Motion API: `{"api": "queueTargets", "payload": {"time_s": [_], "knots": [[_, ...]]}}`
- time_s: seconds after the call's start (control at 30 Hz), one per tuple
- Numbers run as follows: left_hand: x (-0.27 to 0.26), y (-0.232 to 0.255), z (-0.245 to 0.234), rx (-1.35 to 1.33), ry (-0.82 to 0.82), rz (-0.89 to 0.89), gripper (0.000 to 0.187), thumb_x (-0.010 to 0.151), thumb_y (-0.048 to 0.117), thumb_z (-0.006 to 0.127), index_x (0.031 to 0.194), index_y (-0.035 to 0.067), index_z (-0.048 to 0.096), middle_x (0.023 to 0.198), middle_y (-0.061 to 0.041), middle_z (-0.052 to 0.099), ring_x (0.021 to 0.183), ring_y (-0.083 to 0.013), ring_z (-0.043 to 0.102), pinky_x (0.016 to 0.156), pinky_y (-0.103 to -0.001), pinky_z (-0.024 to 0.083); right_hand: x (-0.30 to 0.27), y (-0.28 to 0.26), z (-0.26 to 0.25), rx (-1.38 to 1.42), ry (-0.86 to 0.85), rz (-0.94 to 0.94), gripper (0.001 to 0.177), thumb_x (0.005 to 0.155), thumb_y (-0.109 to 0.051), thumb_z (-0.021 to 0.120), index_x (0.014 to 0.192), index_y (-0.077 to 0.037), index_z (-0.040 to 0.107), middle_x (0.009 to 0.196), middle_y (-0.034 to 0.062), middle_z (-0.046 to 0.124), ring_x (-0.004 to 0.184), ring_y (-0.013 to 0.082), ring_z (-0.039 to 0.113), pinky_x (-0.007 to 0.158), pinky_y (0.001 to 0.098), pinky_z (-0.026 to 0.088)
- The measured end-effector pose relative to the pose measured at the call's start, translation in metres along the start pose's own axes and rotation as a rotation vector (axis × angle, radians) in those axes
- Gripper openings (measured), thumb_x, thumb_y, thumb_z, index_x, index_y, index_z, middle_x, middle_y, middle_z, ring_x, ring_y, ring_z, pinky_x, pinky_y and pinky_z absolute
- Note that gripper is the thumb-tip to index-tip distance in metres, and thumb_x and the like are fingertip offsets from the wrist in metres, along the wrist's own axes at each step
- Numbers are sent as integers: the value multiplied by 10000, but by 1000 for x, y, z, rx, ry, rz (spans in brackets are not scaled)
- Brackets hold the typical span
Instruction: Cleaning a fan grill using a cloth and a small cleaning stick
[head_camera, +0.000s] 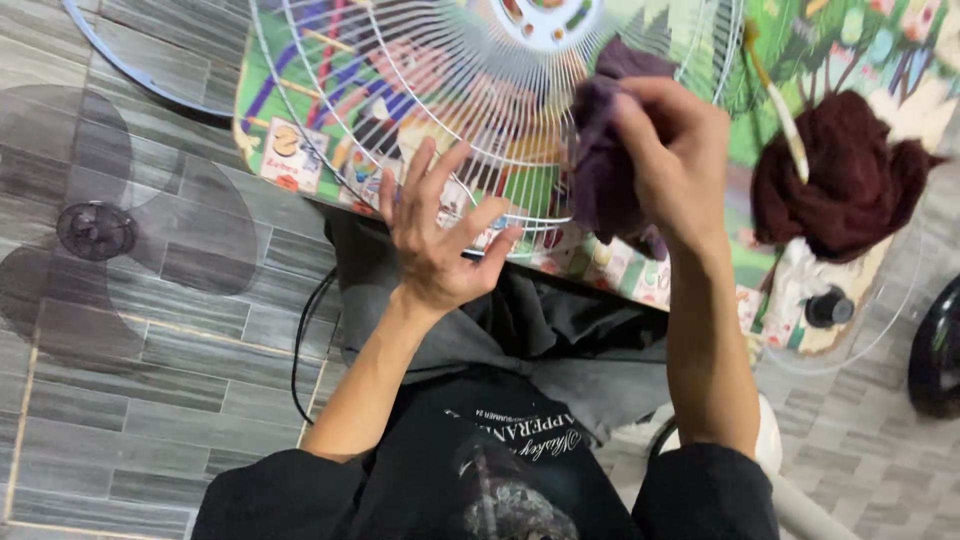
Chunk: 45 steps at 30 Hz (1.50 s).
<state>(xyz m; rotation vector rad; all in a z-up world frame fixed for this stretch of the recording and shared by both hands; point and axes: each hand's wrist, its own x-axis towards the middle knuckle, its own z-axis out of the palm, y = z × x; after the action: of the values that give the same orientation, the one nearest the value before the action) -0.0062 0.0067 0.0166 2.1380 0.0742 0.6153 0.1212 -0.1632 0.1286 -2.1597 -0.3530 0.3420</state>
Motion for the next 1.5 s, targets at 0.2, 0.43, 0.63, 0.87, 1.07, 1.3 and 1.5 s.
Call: {"api": "queueTargets", "payload": {"time_s": [0.2,0.43,0.63,0.87,1.07,1.3,1.5], "knots": [[0,2,-3,-33,-14,-5,195,798,270,883,968,250,790,1463,-70,534,1460,-309,406,1259,-469,27,0,-32,30,-220,-94,-300,218,841,34,708,1051,58,761,1052,157,687,848,224,626,715,295,494],[-1,1,-4,-45,-4,-20,255,748,195,867,979,242,770,1478,-68,524,1459,-317,434,1270,-473,39,-1,-31,46,-404,38,-331,181,681,-23,772,847,45,752,923,112,671,677,211,606,603,305,498],[-10,-7,12,-39,10,-10,180,848,337,922,972,283,804,1523,-16,481,1494,-292,380,1297,-484,19,8,-16,48,-361,157,-381,117,777,58,767,893,71,757,809,107,622,651,188,541,603,290,440],[-3,-1,1,-87,54,15,215,829,278,915,1000,223,797,1470,-67,529,1453,-326,432,1267,-492,56,6,-22,27,21,-13,-200,221,1010,60,652,1227,68,694,1040,184,716,768,173,604,675,253,551],[-5,-2,2,-87,18,-5,272,785,232,920,1009,208,767,1478,-74,520,1451,-321,444,1265,-477,64,-17,-32,41,-328,-102,-391,259,859,139,796,1097,78,714,1071,153,743,825,215,681,717,297,527],[0,-11,17,-22,242,125,295,789,396,831,1029,270,714,1417,-109,589,1354,-359,542,1210,-508,137,7,-22,52,-409,-60,-503,265,888,20,759,1100,-138,774,996,99,767,920,364,737,782,458,578],[-2,-12,18,-27,259,133,330,775,426,850,1034,269,718,1451,-136,555,1369,-368,524,1217,-498,145,19,-15,48,-443,-175,-653,206,884,-23,763,1063,-125,763,1086,79,752,934,367,727,781,466,582]]}}
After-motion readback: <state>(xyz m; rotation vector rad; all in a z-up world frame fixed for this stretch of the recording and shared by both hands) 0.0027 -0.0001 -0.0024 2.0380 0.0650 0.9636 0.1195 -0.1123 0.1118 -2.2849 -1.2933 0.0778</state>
